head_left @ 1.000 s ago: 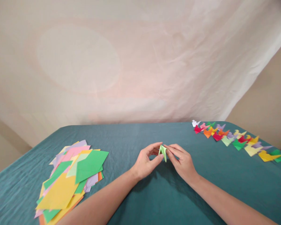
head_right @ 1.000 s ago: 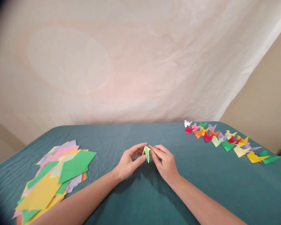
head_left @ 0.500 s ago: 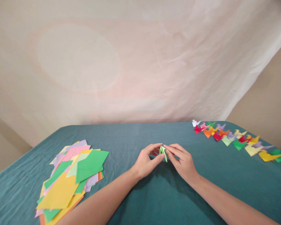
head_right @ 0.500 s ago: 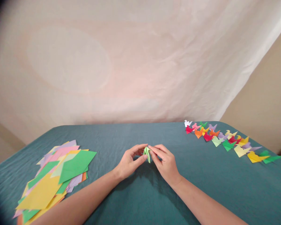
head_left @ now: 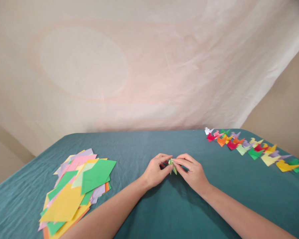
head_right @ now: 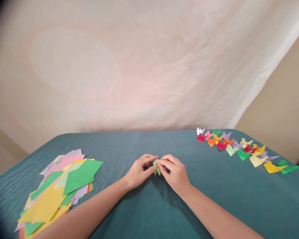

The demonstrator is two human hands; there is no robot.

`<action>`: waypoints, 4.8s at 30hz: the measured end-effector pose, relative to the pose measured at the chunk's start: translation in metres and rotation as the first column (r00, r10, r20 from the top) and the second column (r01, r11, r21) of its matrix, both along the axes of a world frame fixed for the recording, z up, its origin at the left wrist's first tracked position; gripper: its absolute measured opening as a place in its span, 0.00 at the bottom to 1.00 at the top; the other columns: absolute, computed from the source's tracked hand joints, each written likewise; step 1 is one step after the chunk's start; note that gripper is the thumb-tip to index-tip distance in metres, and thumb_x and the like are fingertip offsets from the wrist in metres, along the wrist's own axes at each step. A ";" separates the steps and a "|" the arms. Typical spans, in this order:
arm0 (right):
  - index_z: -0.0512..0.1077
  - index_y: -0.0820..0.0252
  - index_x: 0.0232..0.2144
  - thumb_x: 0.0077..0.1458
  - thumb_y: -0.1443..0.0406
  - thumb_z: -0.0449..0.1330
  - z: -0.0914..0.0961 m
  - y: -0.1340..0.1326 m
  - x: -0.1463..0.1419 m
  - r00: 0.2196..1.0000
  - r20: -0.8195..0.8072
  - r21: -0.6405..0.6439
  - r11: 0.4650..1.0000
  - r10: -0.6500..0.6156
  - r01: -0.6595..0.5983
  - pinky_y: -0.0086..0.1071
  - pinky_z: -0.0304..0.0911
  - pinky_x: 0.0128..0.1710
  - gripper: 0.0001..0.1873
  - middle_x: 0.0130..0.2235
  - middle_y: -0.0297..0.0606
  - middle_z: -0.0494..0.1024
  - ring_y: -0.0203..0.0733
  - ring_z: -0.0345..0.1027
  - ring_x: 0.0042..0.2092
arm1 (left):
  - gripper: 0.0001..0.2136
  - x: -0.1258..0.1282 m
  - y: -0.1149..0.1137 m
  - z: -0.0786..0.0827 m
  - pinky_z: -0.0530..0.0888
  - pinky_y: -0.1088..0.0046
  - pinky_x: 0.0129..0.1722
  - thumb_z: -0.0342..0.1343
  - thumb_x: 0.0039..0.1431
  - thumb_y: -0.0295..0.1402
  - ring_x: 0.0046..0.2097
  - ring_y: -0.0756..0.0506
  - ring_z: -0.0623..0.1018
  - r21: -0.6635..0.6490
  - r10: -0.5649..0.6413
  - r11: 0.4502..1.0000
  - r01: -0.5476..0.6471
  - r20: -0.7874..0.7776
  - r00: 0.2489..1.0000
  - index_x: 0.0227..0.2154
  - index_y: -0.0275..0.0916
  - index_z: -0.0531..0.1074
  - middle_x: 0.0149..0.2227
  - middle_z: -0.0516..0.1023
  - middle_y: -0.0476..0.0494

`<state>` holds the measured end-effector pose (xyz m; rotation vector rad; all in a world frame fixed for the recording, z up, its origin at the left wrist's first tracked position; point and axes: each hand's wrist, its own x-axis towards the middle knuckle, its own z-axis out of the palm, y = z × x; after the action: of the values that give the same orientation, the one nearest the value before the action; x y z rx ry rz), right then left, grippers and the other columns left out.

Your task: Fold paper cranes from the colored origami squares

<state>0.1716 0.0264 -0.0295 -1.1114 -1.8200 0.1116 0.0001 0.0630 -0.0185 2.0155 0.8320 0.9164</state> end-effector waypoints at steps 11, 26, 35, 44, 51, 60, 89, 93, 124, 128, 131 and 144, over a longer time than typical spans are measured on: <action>0.73 0.53 0.42 0.57 0.68 0.53 -0.003 0.004 -0.001 0.996 0.051 -0.067 0.995 0.076 -0.073 0.33 0.67 0.37 0.13 0.36 0.38 0.72 0.40 0.68 0.36 | 0.13 -0.001 0.003 -0.007 0.68 0.66 0.47 0.53 0.55 0.32 0.43 0.44 0.73 0.232 0.160 0.966 -0.113 -0.193 0.968 0.44 0.43 0.73 0.41 0.76 0.45; 0.72 0.53 0.43 0.57 0.70 0.53 -0.008 0.006 -0.003 0.984 0.142 -0.149 0.985 0.109 -0.087 0.34 0.65 0.40 0.13 0.37 0.38 0.73 0.40 0.67 0.38 | 0.07 -0.014 0.013 -0.004 0.66 0.72 0.42 0.53 0.57 0.32 0.39 0.47 0.73 0.342 0.194 0.938 -0.053 -0.395 0.898 0.35 0.44 0.76 0.36 0.77 0.50; 0.73 0.52 0.41 0.56 0.69 0.56 -0.008 0.008 -0.002 0.960 0.277 -0.176 0.984 0.048 0.002 0.34 0.63 0.39 0.12 0.35 0.35 0.74 0.40 0.66 0.38 | 0.09 -0.015 0.006 0.008 0.64 0.69 0.38 0.48 0.61 0.31 0.39 0.45 0.72 0.525 0.231 0.840 0.139 -0.577 0.784 0.34 0.41 0.75 0.36 0.75 0.46; 0.73 0.51 0.42 0.56 0.70 0.55 -0.007 0.007 -0.002 0.946 0.319 -0.154 0.988 0.061 -0.011 0.35 0.63 0.39 0.13 0.36 0.36 0.73 0.41 0.65 0.38 | 0.08 -0.017 0.007 0.009 0.65 0.70 0.39 0.50 0.59 0.29 0.40 0.46 0.72 0.515 0.222 0.843 0.159 -0.600 0.769 0.35 0.42 0.74 0.36 0.74 0.48; 0.72 0.51 0.43 0.57 0.70 0.54 -0.008 0.007 -0.002 0.940 0.328 -0.130 0.990 0.096 -0.056 0.35 0.63 0.39 0.14 0.37 0.37 0.73 0.41 0.65 0.39 | 0.09 -0.020 0.010 0.008 0.66 0.71 0.40 0.49 0.59 0.30 0.40 0.47 0.72 0.494 0.201 0.857 0.148 -0.584 0.787 0.36 0.42 0.74 0.37 0.74 0.48; 0.72 0.52 0.43 0.57 0.70 0.53 -0.007 0.006 -0.003 0.932 0.348 -0.094 0.993 0.106 -0.078 0.35 0.64 0.39 0.14 0.37 0.38 0.73 0.41 0.66 0.39 | 0.09 -0.018 0.008 0.014 0.66 0.70 0.37 0.48 0.60 0.32 0.37 0.45 0.71 0.563 0.256 0.800 0.208 -0.633 0.731 0.30 0.39 0.73 0.33 0.73 0.45; 0.70 0.53 0.46 0.58 0.71 0.50 0.002 0.002 -0.006 0.911 0.378 -0.151 0.981 0.168 -0.119 0.38 0.63 0.40 0.16 0.39 0.39 0.73 0.42 0.65 0.40 | 0.07 -0.023 0.018 0.001 0.69 0.73 0.43 0.52 0.53 0.26 0.39 0.48 0.73 0.340 0.120 0.940 0.021 -0.389 0.913 0.30 0.40 0.76 0.35 0.74 0.47; 0.70 0.53 0.45 0.59 0.69 0.51 0.003 0.002 -0.007 0.918 0.363 -0.136 0.984 0.157 -0.115 0.37 0.63 0.39 0.14 0.38 0.39 0.73 0.41 0.66 0.39 | 0.06 -0.022 0.017 0.001 0.68 0.73 0.43 0.53 0.53 0.26 0.39 0.47 0.73 0.338 0.137 0.941 -0.002 -0.375 0.917 0.29 0.39 0.75 0.35 0.74 0.47; 0.69 0.53 0.48 0.59 0.70 0.50 0.004 0.003 -0.009 0.867 0.471 -0.173 0.981 0.162 -0.089 0.39 0.61 0.40 0.16 0.40 0.40 0.71 0.43 0.62 0.41 | 0.09 -0.025 0.023 -0.002 0.68 0.72 0.44 0.52 0.51 0.23 0.40 0.48 0.73 0.295 0.074 0.955 0.027 -0.326 0.942 0.31 0.39 0.76 0.35 0.74 0.47; 0.69 0.53 0.47 0.59 0.70 0.50 0.004 0.003 -0.009 0.875 0.458 -0.181 0.980 0.154 -0.078 0.39 0.61 0.40 0.16 0.40 0.39 0.71 0.43 0.63 0.40 | 0.09 -0.025 0.022 -0.002 0.67 0.72 0.45 0.52 0.51 0.23 0.40 0.48 0.72 0.299 0.073 0.954 0.029 -0.325 0.943 0.31 0.39 0.75 0.34 0.74 0.47; 0.69 0.53 0.47 0.59 0.70 0.50 0.003 0.002 -0.009 0.892 0.425 -0.185 0.979 0.154 -0.081 0.39 0.61 0.41 0.16 0.40 0.39 0.71 0.43 0.63 0.40 | 0.09 -0.025 0.022 -0.003 0.67 0.73 0.45 0.52 0.52 0.23 0.40 0.48 0.72 0.302 0.073 0.953 0.030 -0.324 0.943 0.31 0.39 0.75 0.34 0.74 0.47; 0.69 0.53 0.47 0.59 0.69 0.51 0.002 0.003 -0.008 0.900 0.405 -0.209 0.974 0.163 -0.082 0.38 0.60 0.41 0.15 0.40 0.39 0.71 0.42 0.63 0.41 | 0.06 -0.024 0.021 -0.004 0.67 0.72 0.43 0.52 0.53 0.26 0.40 0.47 0.72 0.353 0.128 0.936 0.011 -0.369 0.920 0.30 0.39 0.74 0.35 0.73 0.47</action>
<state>0.1631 0.0296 -0.0276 -1.2181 -2.3074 0.1266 -0.0237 0.0841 -0.0228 2.5509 1.0022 0.7448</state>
